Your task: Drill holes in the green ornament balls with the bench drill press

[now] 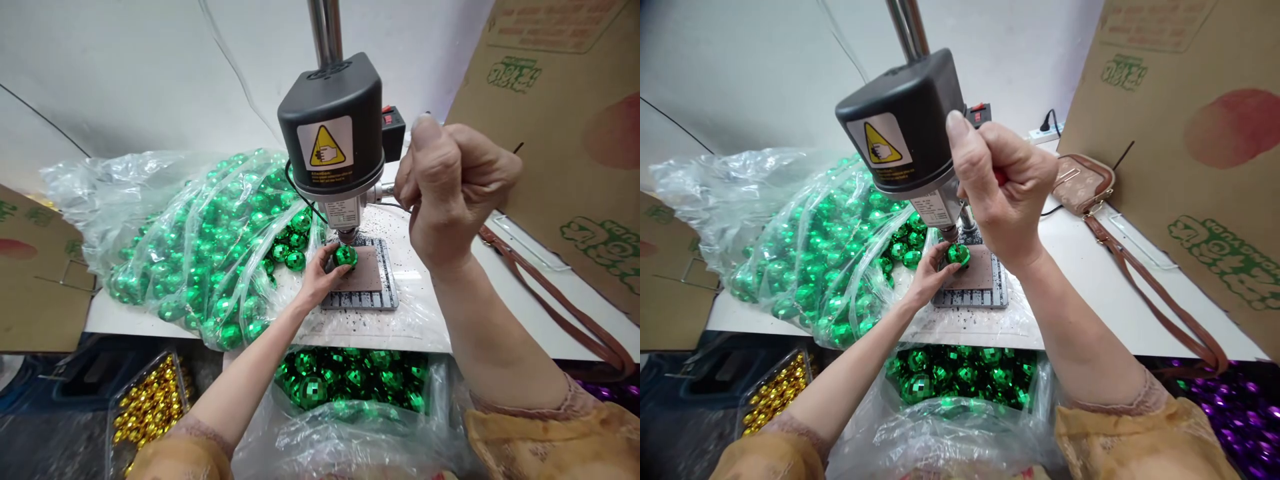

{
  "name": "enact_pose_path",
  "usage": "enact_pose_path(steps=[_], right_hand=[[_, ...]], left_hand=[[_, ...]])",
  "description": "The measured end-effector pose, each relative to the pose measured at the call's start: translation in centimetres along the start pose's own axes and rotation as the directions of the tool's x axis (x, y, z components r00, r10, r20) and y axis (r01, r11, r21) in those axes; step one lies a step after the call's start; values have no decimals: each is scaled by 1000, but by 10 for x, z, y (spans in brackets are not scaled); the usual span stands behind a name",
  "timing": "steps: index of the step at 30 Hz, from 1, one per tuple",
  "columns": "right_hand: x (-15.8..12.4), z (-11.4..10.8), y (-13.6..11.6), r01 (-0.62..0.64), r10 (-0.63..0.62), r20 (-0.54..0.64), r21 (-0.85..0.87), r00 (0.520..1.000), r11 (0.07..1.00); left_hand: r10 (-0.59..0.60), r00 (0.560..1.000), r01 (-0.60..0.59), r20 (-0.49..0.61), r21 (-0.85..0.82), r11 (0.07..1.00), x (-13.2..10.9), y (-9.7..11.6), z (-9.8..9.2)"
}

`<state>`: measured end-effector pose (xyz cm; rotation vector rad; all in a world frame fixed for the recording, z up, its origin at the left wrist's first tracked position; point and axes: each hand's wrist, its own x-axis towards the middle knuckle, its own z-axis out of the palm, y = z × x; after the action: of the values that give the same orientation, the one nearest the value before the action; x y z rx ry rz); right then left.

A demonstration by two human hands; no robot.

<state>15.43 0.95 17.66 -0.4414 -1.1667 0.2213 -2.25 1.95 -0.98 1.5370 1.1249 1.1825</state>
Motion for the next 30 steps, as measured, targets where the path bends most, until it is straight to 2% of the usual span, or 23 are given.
enact_pose_path(steps=[7, 15, 19, 24, 30], right_hand=[[-2, -1, 0, -7, 7, 2, 4, 1000, 1000], [12, 4, 1, -6, 3, 29, 100, 1000, 995], [15, 5, 3, -13, 12, 29, 52, 999, 999], [-4, 2, 0, 1, -1, -39, 5, 999, 1000], [-25, -7, 3, 79, -78, -25, 20, 997, 997]], left_hand=[[90, 996, -92, 22, 132, 987, -6, 5, 6], [131, 991, -132, 10, 63, 989, -11, 11, 23], [127, 992, -127, 2, 46, 991, -12, 11, 24], [113, 994, -113, 5, 7, 994, -12, 10, 24], [129, 992, -129, 0, 18, 991, -13, 13, 25]])
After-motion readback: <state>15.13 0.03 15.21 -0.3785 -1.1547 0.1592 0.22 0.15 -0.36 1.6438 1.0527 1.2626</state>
